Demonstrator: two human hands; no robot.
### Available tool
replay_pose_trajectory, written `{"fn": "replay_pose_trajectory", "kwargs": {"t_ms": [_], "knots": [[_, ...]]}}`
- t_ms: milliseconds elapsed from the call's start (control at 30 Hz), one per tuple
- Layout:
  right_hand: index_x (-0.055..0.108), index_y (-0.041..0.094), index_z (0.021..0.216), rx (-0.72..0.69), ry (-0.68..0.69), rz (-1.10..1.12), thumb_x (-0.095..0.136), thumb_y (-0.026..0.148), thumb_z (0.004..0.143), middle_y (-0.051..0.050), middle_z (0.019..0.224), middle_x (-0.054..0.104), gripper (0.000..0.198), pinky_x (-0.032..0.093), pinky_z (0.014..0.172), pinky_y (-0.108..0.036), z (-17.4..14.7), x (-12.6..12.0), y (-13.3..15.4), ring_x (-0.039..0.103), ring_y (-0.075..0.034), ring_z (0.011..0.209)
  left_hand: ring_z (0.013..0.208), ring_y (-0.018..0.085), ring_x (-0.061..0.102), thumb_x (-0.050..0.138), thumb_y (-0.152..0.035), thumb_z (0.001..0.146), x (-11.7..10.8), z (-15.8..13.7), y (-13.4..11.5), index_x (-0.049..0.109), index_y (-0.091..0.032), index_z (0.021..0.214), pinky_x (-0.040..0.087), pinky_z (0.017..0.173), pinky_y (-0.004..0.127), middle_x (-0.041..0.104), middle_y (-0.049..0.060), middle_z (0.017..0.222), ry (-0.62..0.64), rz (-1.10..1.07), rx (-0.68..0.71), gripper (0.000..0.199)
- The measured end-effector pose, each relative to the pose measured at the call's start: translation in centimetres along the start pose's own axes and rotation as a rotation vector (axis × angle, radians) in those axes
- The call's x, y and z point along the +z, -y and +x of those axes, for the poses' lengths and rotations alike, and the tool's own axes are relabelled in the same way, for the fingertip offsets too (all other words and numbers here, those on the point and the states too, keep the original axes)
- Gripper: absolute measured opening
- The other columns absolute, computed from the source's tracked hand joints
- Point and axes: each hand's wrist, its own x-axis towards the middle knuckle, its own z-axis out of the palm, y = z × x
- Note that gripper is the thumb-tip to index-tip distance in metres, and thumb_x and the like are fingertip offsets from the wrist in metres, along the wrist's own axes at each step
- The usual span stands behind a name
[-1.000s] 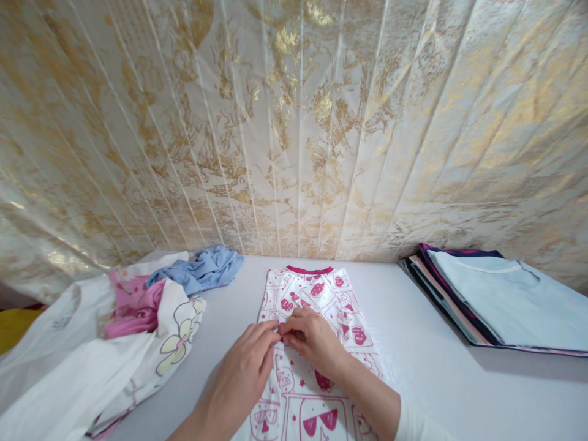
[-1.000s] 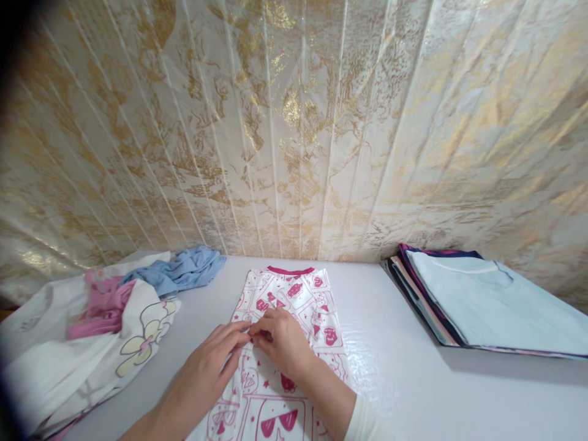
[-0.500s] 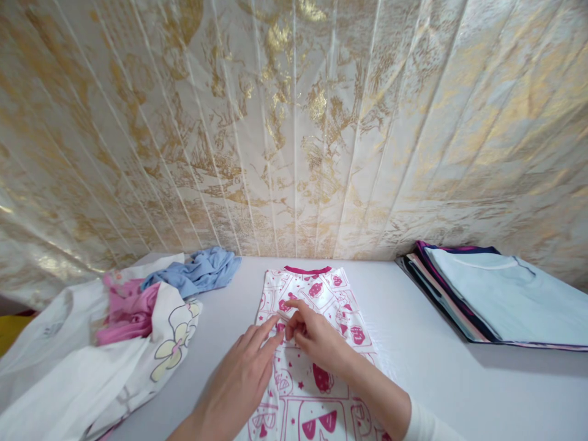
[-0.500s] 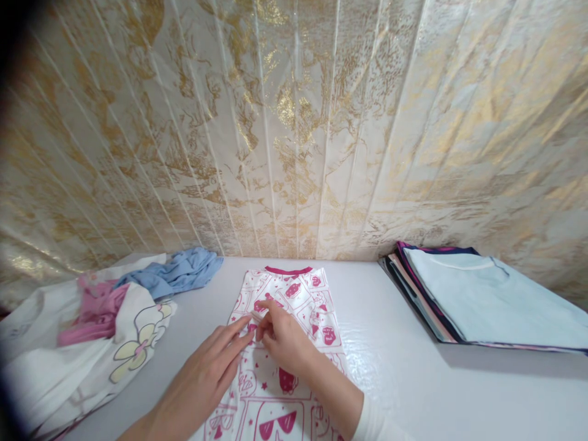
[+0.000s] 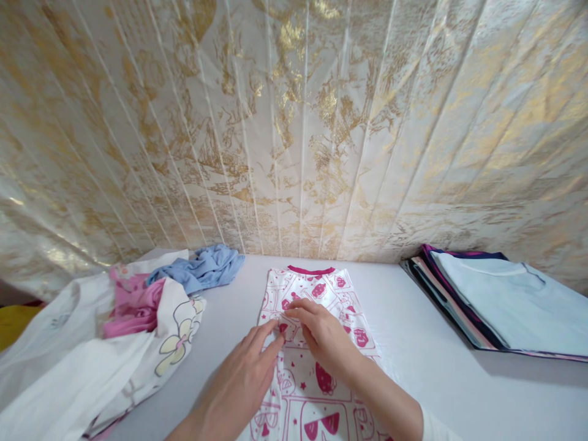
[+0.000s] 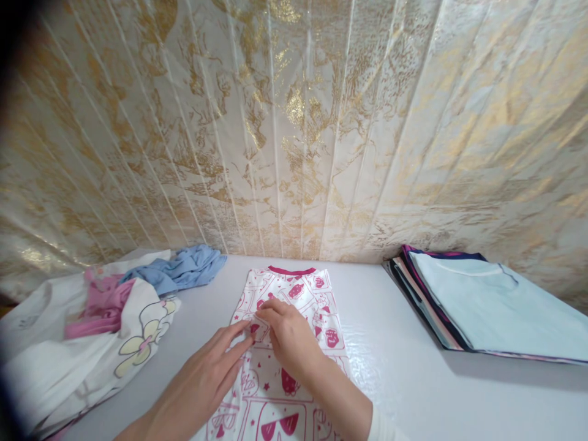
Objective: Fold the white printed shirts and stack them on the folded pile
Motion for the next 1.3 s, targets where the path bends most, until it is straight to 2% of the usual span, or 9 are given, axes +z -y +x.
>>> {"fn": "replay_pose_trajectory", "kwargs": {"t_ms": [133, 233, 433, 600, 767, 867, 1033, 1200, 1300], "knots": [[0.068, 0.02, 0.106, -0.008, 0.026, -0.052, 0.048, 0.001, 0.086, -0.007, 0.1, 0.065, 0.034, 0.049, 0.084, -0.034, 0.6, 0.6, -0.1, 0.056, -0.02, 0.095, 0.107, 0.024, 0.059, 0.038, -0.01, 0.09, -0.3, 0.1, -0.1, 0.057, -0.023, 0.123, 0.052, 0.09, 0.041, 0.057, 0.009, 0.121, 0.017, -0.021, -0.021, 0.04], [0.07, 0.022, 0.103, -0.021, 0.07, -0.073, 0.056, 0.006, 0.087, -0.005, 0.097, 0.064, 0.026, 0.048, 0.084, -0.034, 0.8, 1.3, -0.2, 0.054, -0.02, 0.092, 0.104, 0.024, 0.06, 0.038, -0.009, 0.09, 0.2, -0.1, -0.2, 0.058, -0.024, 0.121, 0.052, 0.09, 0.04, 0.059, 0.008, 0.115, 0.013, 0.008, -0.034, 0.04], [0.071, 0.026, 0.105, 0.029, 0.099, -0.075, 0.063, 0.007, 0.083, -0.005, 0.102, 0.063, 0.029, 0.046, 0.086, -0.034, 0.8, 1.7, -0.4, 0.053, -0.02, 0.096, 0.116, 0.029, 0.056, 0.046, -0.022, 0.091, 2.6, -1.5, 0.0, 0.051, -0.021, 0.132, 0.049, 0.093, 0.044, 0.056, 0.011, 0.133, -0.054, 0.165, 0.001, 0.041], [0.072, 0.026, 0.105, 0.011, 0.07, -0.066, 0.062, 0.008, 0.084, -0.005, 0.103, 0.063, 0.03, 0.047, 0.086, -0.035, 0.5, 1.6, -0.4, 0.052, -0.021, 0.096, 0.122, 0.027, 0.054, 0.05, -0.033, 0.093, 2.7, -2.7, 0.2, 0.046, -0.021, 0.138, 0.048, 0.096, 0.038, 0.054, 0.009, 0.139, -0.058, 0.217, 0.076, 0.047], [0.072, 0.024, 0.107, 0.012, 0.07, -0.064, 0.062, 0.007, 0.084, -0.006, 0.105, 0.063, 0.03, 0.047, 0.087, -0.037, 0.5, 1.7, -0.3, 0.053, -0.021, 0.097, 0.132, 0.026, 0.046, 0.048, -0.042, 0.095, 1.8, -3.7, -0.4, 0.019, -0.016, 0.153, 0.044, 0.1, 0.035, 0.041, 0.011, 0.148, -0.014, 0.241, 0.199, 0.069], [0.072, 0.023, 0.106, 0.018, 0.067, -0.094, 0.062, 0.007, 0.083, -0.006, 0.105, 0.063, 0.029, 0.047, 0.087, -0.037, 0.4, 1.8, -0.2, 0.053, -0.022, 0.097, 0.133, 0.026, 0.045, 0.045, -0.05, 0.096, 1.7, -4.1, -0.6, 0.005, -0.016, 0.154, 0.043, 0.101, 0.035, 0.038, 0.012, 0.149, 0.003, 0.229, 0.199, 0.078], [0.071, 0.024, 0.106, 0.014, 0.054, -0.118, 0.062, 0.005, 0.082, -0.006, 0.106, 0.063, 0.031, 0.048, 0.087, -0.037, 0.3, 2.3, -0.3, 0.053, -0.022, 0.098, 0.134, 0.026, 0.044, 0.045, -0.051, 0.097, 1.6, -3.8, -0.6, -0.005, -0.018, 0.153, 0.04, 0.104, 0.034, 0.034, 0.012, 0.151, 0.015, 0.186, 0.185, 0.082], [0.071, 0.024, 0.106, 0.042, 0.058, -0.085, 0.06, 0.003, 0.081, -0.006, 0.106, 0.064, 0.034, 0.048, 0.088, -0.035, 0.5, 2.2, -0.3, 0.054, -0.022, 0.098, 0.139, 0.026, 0.034, 0.039, -0.052, 0.098, 1.1, -2.3, -0.6, -0.014, -0.017, 0.151, 0.033, 0.11, 0.038, 0.024, 0.013, 0.154, 0.05, 0.167, 0.157, 0.083], [0.071, 0.02, 0.107, 0.071, 0.14, -0.075, 0.064, 0.004, 0.076, -0.008, 0.104, 0.065, 0.037, 0.048, 0.088, -0.035, 1.2, 1.1, -0.1, 0.056, -0.023, 0.097, 0.141, 0.027, 0.031, 0.036, -0.055, 0.098, 1.4, -1.8, -0.2, -0.014, -0.017, 0.151, 0.032, 0.111, 0.039, 0.02, 0.013, 0.155, 0.106, 0.16, 0.149, 0.082]]}}
